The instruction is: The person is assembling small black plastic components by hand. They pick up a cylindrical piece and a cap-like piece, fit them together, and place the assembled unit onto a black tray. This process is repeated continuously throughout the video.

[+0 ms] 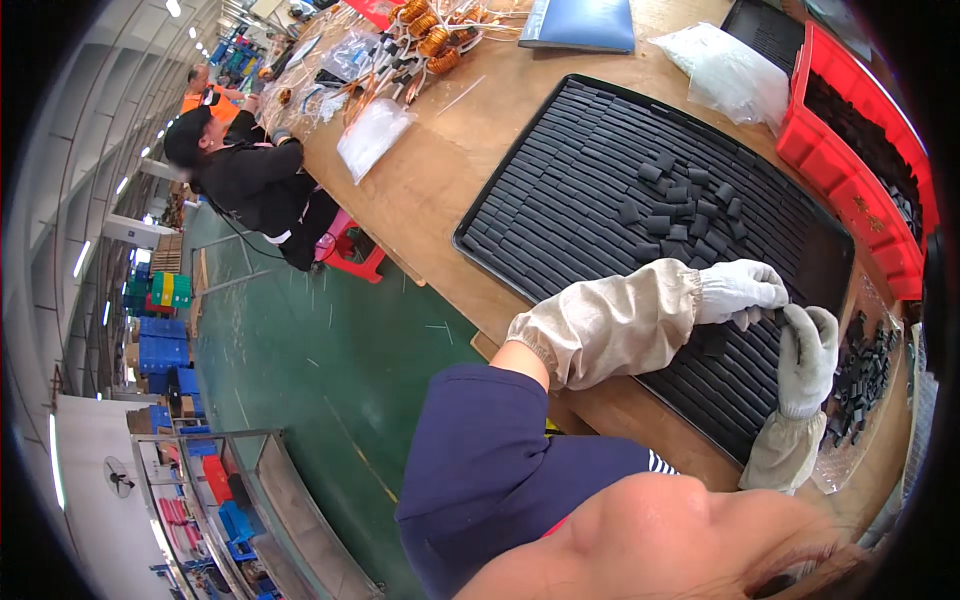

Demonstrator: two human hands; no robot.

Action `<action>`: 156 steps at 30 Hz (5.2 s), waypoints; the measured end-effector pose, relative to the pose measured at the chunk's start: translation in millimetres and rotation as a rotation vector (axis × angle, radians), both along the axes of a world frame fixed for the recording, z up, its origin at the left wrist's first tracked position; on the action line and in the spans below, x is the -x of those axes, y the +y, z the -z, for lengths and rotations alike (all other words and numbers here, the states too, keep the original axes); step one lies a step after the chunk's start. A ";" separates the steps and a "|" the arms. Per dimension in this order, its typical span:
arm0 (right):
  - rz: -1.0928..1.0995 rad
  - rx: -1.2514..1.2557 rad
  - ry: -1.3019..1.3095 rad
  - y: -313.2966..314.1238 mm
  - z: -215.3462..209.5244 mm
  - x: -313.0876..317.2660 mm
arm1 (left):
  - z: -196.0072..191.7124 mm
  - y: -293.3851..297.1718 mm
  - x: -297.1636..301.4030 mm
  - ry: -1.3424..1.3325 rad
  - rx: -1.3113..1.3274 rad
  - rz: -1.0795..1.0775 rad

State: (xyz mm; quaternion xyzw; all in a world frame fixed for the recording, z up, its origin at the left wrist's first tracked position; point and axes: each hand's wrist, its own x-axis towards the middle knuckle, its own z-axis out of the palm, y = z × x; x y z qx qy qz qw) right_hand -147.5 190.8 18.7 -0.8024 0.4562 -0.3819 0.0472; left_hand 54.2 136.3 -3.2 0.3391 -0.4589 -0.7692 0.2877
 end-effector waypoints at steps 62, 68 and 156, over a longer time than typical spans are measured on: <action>0.032 -0.581 -0.601 -1.7 18.1 15.9 | -14.2 7.8 1.0 -0.128 0.227 0.065; -0.021 -0.476 -0.375 -2.7 3.6 10.1 | -13.3 5.4 2.2 -0.143 0.229 0.029; 0.653 -0.413 0.510 17.7 54.9 214.3 | -14.1 6.7 -0.5 -0.006 0.163 0.091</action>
